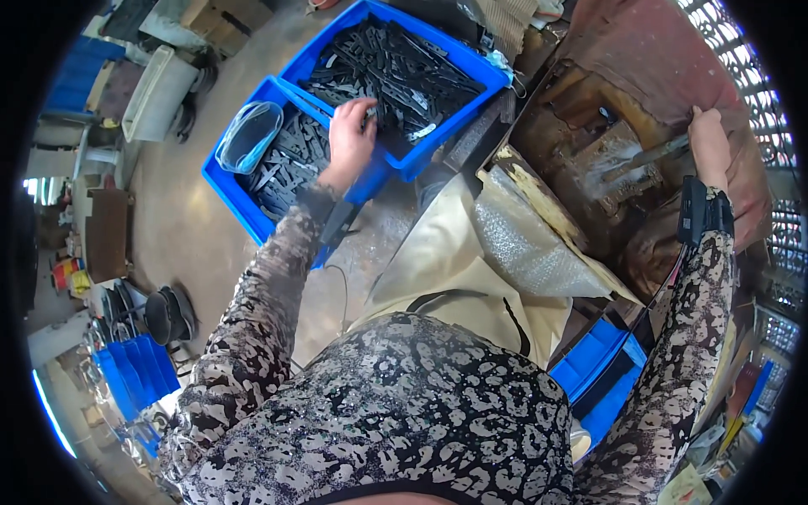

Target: The person picks up metal pieces from a blue bin, holds them against a rotating grinding wheel under a stream of water, and places the finished pieces into a separate blue bin. This process is repeated for each piece, with the person occasionally dipping their hand into a bucket of water.

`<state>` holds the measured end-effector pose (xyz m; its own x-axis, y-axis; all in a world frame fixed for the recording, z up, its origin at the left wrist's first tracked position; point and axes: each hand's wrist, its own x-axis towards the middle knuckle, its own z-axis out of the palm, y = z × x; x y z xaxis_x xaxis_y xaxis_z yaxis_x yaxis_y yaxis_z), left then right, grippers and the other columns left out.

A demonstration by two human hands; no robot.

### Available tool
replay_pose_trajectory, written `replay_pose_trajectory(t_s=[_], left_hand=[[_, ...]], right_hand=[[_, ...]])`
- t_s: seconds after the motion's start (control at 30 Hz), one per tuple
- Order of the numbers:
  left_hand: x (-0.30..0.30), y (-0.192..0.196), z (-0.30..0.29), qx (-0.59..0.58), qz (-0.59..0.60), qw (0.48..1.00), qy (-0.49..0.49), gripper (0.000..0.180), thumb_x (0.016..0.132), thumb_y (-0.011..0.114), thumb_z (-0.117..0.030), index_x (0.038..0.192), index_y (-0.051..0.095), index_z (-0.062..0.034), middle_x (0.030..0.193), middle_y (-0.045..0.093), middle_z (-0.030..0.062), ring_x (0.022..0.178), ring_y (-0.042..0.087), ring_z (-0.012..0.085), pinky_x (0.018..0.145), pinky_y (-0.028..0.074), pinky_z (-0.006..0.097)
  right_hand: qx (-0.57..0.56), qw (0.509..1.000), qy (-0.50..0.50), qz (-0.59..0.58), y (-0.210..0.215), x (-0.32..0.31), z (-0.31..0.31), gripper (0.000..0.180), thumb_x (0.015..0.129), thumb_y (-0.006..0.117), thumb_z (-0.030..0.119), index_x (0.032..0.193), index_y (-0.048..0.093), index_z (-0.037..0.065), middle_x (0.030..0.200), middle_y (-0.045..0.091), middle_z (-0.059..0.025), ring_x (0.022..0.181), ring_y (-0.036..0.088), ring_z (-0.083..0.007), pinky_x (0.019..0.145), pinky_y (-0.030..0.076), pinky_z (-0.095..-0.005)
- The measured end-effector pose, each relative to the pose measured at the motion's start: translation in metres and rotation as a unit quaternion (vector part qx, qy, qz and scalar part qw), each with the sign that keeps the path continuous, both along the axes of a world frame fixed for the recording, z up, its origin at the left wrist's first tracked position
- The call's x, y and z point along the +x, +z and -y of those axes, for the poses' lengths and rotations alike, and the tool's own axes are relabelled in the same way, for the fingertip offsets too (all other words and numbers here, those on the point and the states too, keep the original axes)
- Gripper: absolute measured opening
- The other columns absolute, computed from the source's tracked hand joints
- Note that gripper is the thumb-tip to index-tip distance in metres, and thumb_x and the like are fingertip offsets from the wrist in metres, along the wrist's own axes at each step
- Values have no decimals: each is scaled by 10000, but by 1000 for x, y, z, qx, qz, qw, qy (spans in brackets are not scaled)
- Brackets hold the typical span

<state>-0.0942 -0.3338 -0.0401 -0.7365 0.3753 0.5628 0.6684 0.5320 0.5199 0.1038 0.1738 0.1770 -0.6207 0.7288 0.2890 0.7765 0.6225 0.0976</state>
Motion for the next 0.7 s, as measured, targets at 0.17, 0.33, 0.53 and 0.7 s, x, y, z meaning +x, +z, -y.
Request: replay_pose_trajectory(t_s=[0.17,0.33,0.53,0.7], left_hand=[[-53,-13,-32,-114,5,993,5,261,803,608,-92,1060,650,-107,1070,636,93,1037,566,326,859,469,427],[-86,-30,-54,-264,43,963,-31,280,806,589,-130,1077,657,-123,1089,635,96,1058,564,322,854,470,441],[-101,-38,-67,-385,-67,920,-37,194,827,541,-148,976,665,-139,1031,616,72,1023,581,291,811,468,466],[-113,-41,-54,-429,-110,896,-8,150,835,533,-146,958,618,-139,983,592,60,973,588,274,791,462,442]], right_hand=[[1,1000,10,2,-16,-12,-12,519,984,370,440,1108,495,-49,1071,605,-333,1061,549,-496,894,430,-516],[15,999,20,45,-16,-7,-12,504,979,387,458,1125,522,-5,1059,616,-303,1034,575,-452,856,460,-486],[32,996,85,-8,-26,9,-26,429,974,428,409,1207,555,72,1111,629,-212,1019,591,-409,839,473,-465],[-22,982,144,-118,-40,-13,-30,347,929,538,373,1140,598,104,966,669,-188,961,617,-394,799,494,-439]])
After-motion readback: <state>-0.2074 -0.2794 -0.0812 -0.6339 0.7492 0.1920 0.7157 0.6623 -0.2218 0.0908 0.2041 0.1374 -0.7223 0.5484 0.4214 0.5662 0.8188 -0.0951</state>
